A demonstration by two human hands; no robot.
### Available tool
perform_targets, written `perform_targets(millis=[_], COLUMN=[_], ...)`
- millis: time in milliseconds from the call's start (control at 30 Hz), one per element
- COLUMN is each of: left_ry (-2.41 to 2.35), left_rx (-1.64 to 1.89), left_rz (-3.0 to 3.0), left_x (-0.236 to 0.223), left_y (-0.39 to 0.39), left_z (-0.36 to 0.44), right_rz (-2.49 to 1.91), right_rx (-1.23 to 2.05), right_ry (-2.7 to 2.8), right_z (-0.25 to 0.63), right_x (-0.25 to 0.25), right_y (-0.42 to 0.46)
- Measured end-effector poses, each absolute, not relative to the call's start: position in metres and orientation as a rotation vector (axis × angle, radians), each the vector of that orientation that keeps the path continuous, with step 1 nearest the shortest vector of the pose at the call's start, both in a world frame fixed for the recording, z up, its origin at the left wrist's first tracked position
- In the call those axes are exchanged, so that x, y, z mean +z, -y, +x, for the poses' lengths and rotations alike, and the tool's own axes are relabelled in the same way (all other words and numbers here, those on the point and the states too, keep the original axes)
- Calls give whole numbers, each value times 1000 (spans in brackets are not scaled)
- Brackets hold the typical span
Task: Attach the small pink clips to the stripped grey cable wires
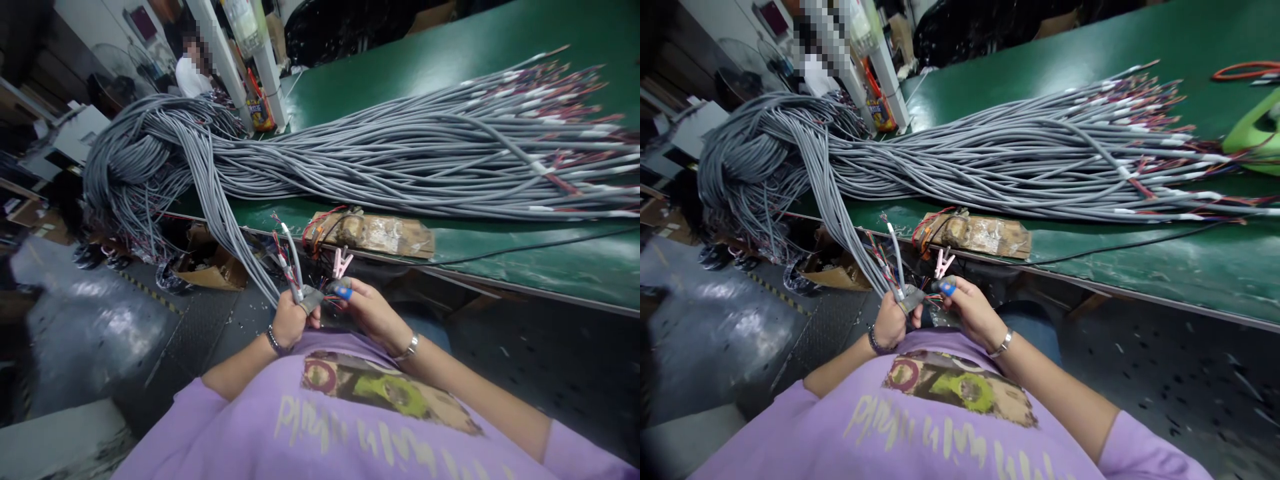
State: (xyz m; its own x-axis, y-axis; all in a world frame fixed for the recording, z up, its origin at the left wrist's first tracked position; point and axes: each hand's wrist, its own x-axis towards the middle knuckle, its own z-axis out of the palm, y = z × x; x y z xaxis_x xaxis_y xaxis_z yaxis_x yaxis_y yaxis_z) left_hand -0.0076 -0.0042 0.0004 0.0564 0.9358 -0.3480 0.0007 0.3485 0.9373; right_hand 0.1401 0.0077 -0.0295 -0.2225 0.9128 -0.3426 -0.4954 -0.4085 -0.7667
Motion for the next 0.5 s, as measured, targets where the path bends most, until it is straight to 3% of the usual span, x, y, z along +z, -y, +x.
perform_targets(millis=[267, 500], left_ry=[-1075, -996], left_rx=[691, 595], left_rz=[938, 924], left_x=[14, 16], left_y=[-6, -22], left_z=[-14, -9], right_rz=[-825, -988], right_rx=[1885, 1492], right_ry=[651, 842], right_z=[147, 140], right_x=[-19, -17], right_y=[-34, -38])
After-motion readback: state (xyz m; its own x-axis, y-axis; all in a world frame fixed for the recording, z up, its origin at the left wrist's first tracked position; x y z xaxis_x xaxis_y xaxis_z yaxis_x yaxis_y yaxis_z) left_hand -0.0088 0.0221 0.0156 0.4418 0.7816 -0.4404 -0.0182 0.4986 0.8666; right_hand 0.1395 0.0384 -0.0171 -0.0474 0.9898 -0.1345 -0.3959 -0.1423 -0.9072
